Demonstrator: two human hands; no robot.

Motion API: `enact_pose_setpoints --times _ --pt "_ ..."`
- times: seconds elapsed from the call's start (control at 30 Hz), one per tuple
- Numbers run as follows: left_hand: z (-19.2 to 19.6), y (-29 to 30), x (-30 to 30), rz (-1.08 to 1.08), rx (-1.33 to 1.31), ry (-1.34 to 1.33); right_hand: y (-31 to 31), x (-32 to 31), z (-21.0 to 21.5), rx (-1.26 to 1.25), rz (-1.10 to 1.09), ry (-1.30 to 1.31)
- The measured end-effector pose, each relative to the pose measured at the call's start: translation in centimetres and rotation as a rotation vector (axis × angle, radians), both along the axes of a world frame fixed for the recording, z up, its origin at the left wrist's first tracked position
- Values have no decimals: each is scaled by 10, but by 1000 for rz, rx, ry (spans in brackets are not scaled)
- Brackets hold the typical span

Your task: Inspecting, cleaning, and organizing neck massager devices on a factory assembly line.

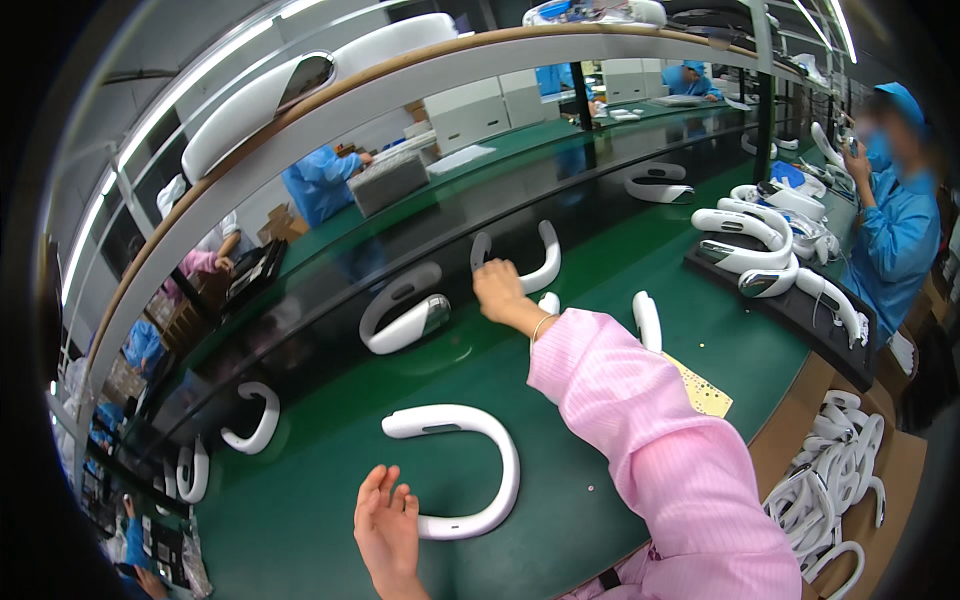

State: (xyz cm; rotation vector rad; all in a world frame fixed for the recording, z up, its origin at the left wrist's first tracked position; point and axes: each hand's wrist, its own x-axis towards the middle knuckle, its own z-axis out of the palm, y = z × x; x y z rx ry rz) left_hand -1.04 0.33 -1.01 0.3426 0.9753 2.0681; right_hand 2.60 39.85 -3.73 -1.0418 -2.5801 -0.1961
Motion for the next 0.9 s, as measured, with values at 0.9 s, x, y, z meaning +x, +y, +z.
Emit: enact_pose_setpoints --times 0.9 --pt "50 -10 58 134 34 1316 -168 180 103 -1145 1214 742"
